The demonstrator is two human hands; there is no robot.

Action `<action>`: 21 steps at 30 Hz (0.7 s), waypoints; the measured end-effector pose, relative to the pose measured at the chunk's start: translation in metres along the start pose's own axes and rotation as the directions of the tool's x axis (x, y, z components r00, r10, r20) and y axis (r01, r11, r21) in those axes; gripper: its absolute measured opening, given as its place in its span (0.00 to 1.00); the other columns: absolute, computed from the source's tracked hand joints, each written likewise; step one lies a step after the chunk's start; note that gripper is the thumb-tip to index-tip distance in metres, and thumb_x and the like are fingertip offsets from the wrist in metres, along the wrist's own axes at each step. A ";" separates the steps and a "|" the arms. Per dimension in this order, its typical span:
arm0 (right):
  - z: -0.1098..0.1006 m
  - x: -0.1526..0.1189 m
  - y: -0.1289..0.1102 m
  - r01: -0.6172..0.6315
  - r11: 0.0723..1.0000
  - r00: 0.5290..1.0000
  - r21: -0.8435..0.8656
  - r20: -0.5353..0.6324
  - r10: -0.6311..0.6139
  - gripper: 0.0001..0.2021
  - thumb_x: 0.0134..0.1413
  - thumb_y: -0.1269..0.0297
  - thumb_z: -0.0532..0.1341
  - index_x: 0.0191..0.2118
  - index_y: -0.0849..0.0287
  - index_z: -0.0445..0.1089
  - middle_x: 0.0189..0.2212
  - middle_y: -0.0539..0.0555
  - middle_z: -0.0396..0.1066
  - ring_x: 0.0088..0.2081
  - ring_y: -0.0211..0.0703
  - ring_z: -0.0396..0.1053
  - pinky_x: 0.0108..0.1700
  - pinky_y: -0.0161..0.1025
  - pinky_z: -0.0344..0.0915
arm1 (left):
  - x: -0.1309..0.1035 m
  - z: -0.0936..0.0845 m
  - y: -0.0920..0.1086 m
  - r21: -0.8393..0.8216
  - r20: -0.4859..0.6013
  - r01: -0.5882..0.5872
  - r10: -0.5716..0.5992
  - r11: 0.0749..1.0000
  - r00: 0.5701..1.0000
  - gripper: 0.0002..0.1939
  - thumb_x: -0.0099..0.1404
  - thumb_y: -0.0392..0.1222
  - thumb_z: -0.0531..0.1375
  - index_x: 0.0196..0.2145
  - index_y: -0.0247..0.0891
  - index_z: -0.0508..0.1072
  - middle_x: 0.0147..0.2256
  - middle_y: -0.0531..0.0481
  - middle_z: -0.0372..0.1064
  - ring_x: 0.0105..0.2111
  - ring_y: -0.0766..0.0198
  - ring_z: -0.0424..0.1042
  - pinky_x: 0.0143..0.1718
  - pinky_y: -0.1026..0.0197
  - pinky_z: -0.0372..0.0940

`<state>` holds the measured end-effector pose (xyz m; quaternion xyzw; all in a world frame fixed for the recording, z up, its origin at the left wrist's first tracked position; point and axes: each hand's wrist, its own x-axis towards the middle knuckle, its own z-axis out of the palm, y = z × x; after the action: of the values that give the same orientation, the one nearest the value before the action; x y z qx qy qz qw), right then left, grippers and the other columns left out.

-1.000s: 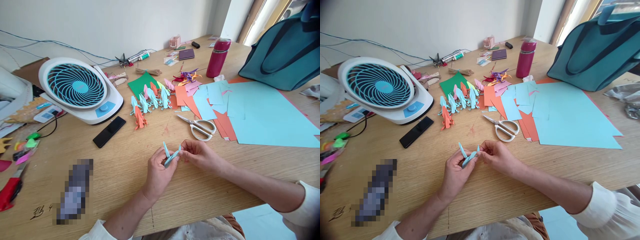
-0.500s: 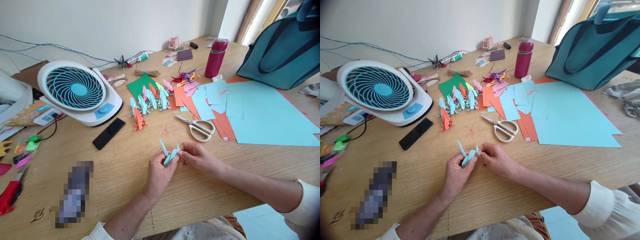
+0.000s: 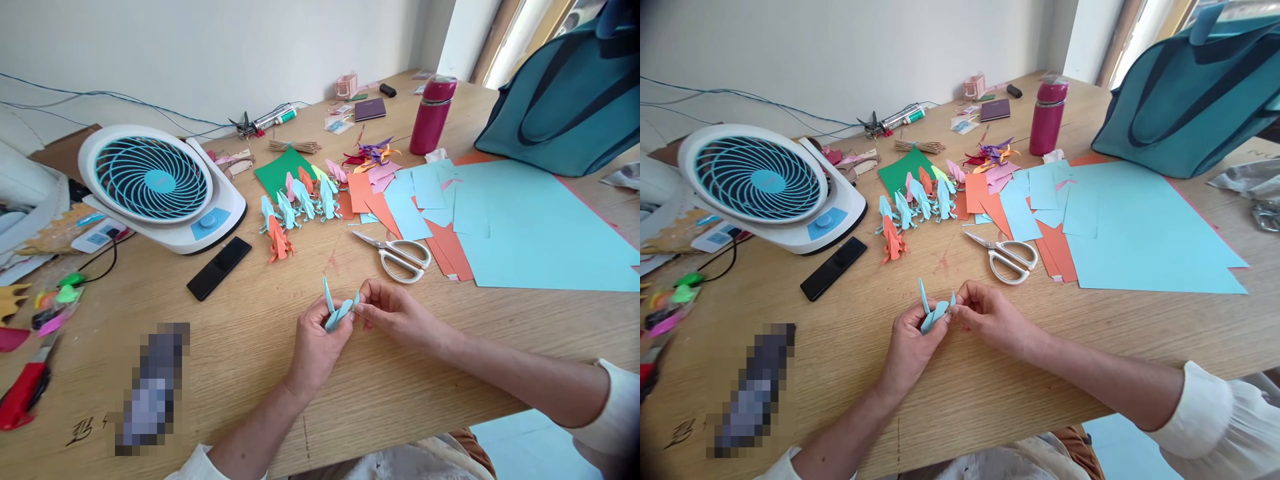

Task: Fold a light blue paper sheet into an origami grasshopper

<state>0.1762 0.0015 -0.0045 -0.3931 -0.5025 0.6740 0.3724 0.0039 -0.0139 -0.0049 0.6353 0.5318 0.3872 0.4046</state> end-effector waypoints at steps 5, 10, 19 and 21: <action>-0.001 0.002 0.000 -0.007 1.000 1.000 0.019 -0.009 0.007 0.19 0.48 0.49 0.70 0.30 0.58 0.65 0.26 0.47 0.67 0.28 0.35 0.64 0.31 0.34 0.64 | 0.000 -0.002 0.002 -0.023 0.023 0.003 -0.002 1.000 1.000 0.09 0.62 0.43 0.65 0.28 0.35 0.77 0.25 0.55 0.67 0.25 0.70 0.62 0.27 0.68 0.57; -0.002 0.001 0.001 0.035 0.995 0.997 -0.088 -0.069 -0.041 0.18 0.50 0.49 0.68 0.29 0.59 0.67 0.23 0.46 0.64 0.25 0.33 0.58 0.26 0.33 0.56 | 0.000 -0.004 0.006 0.055 0.005 -0.067 0.067 0.996 0.998 0.05 0.62 0.39 0.64 0.29 0.36 0.78 0.25 0.54 0.66 0.25 0.70 0.62 0.28 0.67 0.57; -0.003 0.000 -0.004 0.049 0.991 0.998 -0.122 -0.040 -0.054 0.19 0.53 0.47 0.66 0.29 0.59 0.65 0.22 0.46 0.62 0.24 0.34 0.55 0.26 0.33 0.52 | -0.001 -0.005 0.006 -0.041 0.075 0.018 -0.015 0.999 0.997 0.08 0.62 0.43 0.64 0.30 0.35 0.78 0.26 0.54 0.65 0.26 0.70 0.60 0.28 0.67 0.56; -0.003 0.000 -0.004 0.067 0.990 0.997 -0.123 -0.030 -0.071 0.19 0.53 0.48 0.66 0.29 0.59 0.64 0.23 0.46 0.62 0.25 0.34 0.56 0.26 0.33 0.53 | 0.000 -0.006 0.007 -0.064 0.099 0.051 -0.044 0.997 0.994 0.10 0.62 0.44 0.64 0.28 0.35 0.78 0.25 0.55 0.63 0.25 0.70 0.59 0.27 0.67 0.55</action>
<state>0.1793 0.0033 -0.0009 -0.4091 -0.5494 0.6220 0.3794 0.0009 -0.0140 0.0042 0.6269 0.5133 0.3635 0.4598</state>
